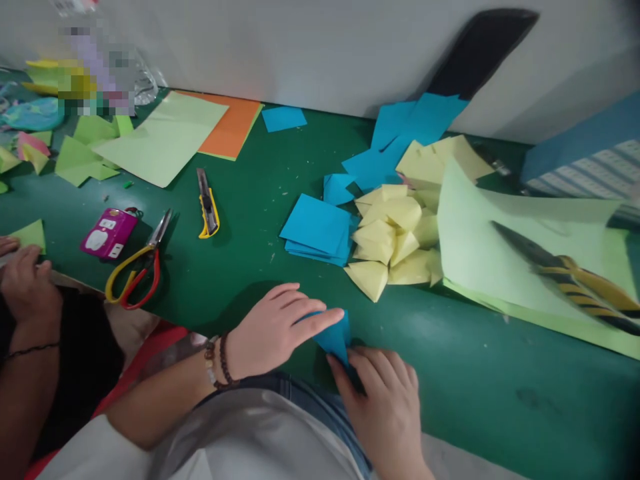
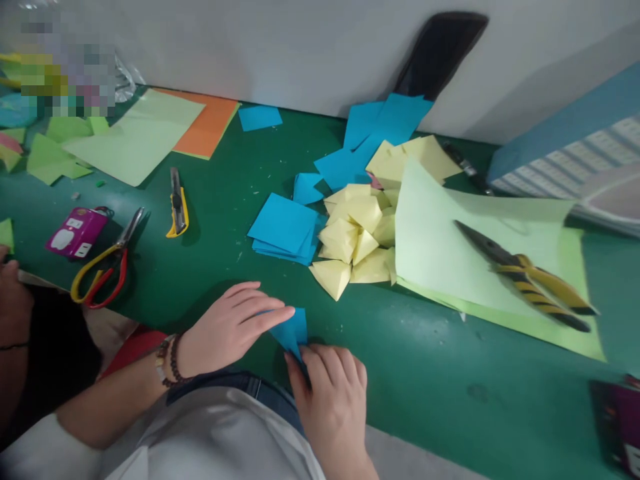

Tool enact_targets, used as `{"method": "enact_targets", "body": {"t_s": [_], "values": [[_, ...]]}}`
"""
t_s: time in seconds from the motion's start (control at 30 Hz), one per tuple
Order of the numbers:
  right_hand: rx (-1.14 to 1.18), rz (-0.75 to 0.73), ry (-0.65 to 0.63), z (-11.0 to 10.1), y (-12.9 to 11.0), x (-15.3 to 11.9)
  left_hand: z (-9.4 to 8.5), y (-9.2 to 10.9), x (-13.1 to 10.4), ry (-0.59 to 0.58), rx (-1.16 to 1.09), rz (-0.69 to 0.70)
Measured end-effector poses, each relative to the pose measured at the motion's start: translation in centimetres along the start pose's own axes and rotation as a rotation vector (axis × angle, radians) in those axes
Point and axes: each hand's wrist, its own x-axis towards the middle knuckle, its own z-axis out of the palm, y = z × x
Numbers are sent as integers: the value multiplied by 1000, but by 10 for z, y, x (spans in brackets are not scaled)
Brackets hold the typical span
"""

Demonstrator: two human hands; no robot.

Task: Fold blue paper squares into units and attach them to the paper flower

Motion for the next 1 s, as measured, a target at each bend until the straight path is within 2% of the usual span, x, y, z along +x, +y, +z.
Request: {"method": "enact_targets", "body": {"t_s": [0.17, 0.23, 0.33, 0.47, 0.6, 0.67, 0.8, 1.0], "values": [[79, -79, -62, -9, 6, -4, 1, 2, -6, 207, -70, 0], [92, -133, -114, -13, 11, -5, -1, -2, -11, 239, -129, -10], [62, -194, -150, -17, 17, -3, -4, -12, -21, 179, -213, -36], [-12, -265, -115, -14, 19, 6, -3, -23, -31, 44, -311, 0], [32, -443, -163, -8, 23, 15, -5, -28, -34, -18, -310, 48], [81, -474, -185, -7, 27, 20, -6, -28, -35, -32, -275, 77], [200, -391, -174, -5, 30, 32, -4, -24, -37, -12, -225, 87], [156, -207, -132, 7, 19, 43, 2, -13, -33, 132, -183, -55]]}}
